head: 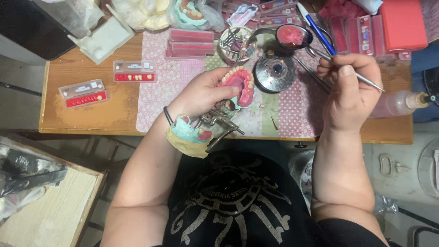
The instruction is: The person uses a metal dental tool to scrape and smooth the pink gum material on a denture model held in an articulator. They repeatedly scrape the surface, then use their fingers to wipe away debris and inspect the fit of the upper and lower jaw sections.
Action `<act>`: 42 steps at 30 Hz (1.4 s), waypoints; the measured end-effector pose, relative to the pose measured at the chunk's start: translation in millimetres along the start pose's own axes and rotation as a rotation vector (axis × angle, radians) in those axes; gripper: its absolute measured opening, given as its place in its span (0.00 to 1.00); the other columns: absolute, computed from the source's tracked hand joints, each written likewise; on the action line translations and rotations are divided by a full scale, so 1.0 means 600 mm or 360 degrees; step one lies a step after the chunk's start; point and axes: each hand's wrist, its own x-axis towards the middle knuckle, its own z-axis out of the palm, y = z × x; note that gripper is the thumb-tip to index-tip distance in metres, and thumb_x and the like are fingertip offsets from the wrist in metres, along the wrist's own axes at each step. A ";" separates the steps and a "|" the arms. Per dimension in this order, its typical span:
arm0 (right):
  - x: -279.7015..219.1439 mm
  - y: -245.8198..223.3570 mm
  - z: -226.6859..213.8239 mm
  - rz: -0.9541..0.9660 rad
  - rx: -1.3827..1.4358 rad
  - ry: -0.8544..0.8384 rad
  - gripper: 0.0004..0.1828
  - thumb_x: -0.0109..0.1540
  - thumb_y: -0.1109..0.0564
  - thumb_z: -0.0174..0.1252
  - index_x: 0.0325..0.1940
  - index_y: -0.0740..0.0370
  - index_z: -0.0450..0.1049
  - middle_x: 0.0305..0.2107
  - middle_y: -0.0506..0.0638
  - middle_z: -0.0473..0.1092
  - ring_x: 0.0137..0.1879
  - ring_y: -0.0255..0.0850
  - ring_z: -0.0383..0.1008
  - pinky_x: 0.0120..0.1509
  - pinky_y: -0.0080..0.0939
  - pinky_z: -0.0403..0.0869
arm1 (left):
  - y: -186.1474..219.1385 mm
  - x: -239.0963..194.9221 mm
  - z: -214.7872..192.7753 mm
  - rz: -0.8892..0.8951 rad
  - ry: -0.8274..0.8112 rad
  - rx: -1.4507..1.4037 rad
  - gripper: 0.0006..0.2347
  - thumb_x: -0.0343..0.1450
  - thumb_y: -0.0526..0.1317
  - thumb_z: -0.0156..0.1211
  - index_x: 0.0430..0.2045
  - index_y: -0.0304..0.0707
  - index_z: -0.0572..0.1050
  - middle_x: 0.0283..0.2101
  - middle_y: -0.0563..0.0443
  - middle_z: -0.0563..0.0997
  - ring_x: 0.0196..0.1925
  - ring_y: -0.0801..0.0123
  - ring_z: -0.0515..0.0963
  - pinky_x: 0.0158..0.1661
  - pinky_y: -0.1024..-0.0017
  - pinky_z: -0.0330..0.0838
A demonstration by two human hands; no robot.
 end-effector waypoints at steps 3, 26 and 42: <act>-0.001 0.000 0.002 0.0075 -0.0010 0.0030 0.10 0.68 0.54 0.58 0.47 0.63 0.72 0.37 0.56 0.72 0.45 0.44 0.80 0.52 0.40 0.83 | -0.006 0.001 0.001 -0.0002 -0.0027 -0.0129 0.09 0.72 0.39 0.63 0.43 0.40 0.79 0.38 0.61 0.81 0.37 0.80 0.76 0.42 0.78 0.72; -0.061 0.004 -0.111 0.0444 0.0213 -0.0840 0.45 0.51 0.68 0.66 0.73 0.69 0.61 0.60 0.58 0.65 0.52 0.44 0.77 0.55 0.33 0.76 | -0.015 -0.007 0.007 0.0044 0.0131 -0.0290 0.08 0.72 0.38 0.64 0.43 0.38 0.77 0.33 0.58 0.80 0.29 0.79 0.77 0.33 0.79 0.75; -0.060 -0.019 -0.033 -0.0773 -0.1424 -0.0623 0.04 0.69 0.65 0.74 0.43 0.62 0.84 0.39 0.54 0.80 0.47 0.47 0.76 0.59 0.50 0.67 | -0.014 -0.008 0.008 0.0274 0.0402 -0.0321 0.11 0.74 0.38 0.62 0.49 0.38 0.75 0.38 0.53 0.83 0.29 0.75 0.80 0.34 0.77 0.78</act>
